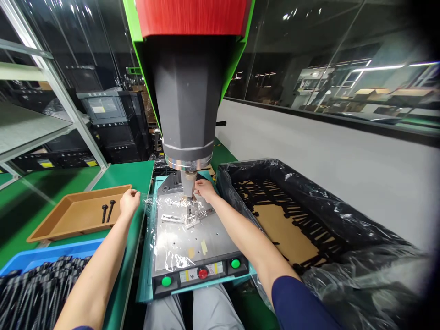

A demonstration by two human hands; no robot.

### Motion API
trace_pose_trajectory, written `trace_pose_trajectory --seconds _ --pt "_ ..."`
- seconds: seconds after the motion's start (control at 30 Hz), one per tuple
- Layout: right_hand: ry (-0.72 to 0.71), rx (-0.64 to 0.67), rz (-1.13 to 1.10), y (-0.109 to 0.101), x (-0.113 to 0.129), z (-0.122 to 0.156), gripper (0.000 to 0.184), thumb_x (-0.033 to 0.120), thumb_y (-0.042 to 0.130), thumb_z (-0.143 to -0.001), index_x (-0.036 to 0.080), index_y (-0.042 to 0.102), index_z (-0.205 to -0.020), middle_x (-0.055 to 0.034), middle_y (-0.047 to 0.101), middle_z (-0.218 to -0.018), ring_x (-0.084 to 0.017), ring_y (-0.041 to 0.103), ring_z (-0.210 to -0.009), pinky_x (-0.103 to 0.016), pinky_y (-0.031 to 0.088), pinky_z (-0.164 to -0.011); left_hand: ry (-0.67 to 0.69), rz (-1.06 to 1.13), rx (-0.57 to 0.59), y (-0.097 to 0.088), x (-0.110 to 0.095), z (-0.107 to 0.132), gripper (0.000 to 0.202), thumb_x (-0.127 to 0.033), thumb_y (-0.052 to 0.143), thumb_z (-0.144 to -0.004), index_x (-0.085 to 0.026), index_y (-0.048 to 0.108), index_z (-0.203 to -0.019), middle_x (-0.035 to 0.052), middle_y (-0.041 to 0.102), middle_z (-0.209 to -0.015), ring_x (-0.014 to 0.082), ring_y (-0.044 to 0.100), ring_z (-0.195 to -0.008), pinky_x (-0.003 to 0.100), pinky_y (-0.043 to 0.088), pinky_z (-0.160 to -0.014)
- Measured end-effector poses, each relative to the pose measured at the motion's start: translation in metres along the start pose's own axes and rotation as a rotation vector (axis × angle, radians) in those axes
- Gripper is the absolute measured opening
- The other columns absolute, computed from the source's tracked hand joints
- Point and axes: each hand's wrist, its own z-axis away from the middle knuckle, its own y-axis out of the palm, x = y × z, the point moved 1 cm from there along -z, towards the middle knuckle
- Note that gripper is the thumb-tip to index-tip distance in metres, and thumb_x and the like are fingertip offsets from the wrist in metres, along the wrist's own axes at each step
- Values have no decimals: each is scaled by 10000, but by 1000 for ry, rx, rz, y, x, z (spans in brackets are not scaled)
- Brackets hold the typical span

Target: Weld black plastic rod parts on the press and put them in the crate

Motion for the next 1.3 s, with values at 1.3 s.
trace_pose_trajectory --seconds 1.3 --pt "75 -153 6 -34 -16 34 224 230 617 -846 156 562 -1050 -3 660 -713 -94 584 -448 -168 408 -415 1121 -175 326 48 -107 155 502 -510 452 -909 -226 528 -1316 159 501 -1172 338 464 -1117 524 384 -914"
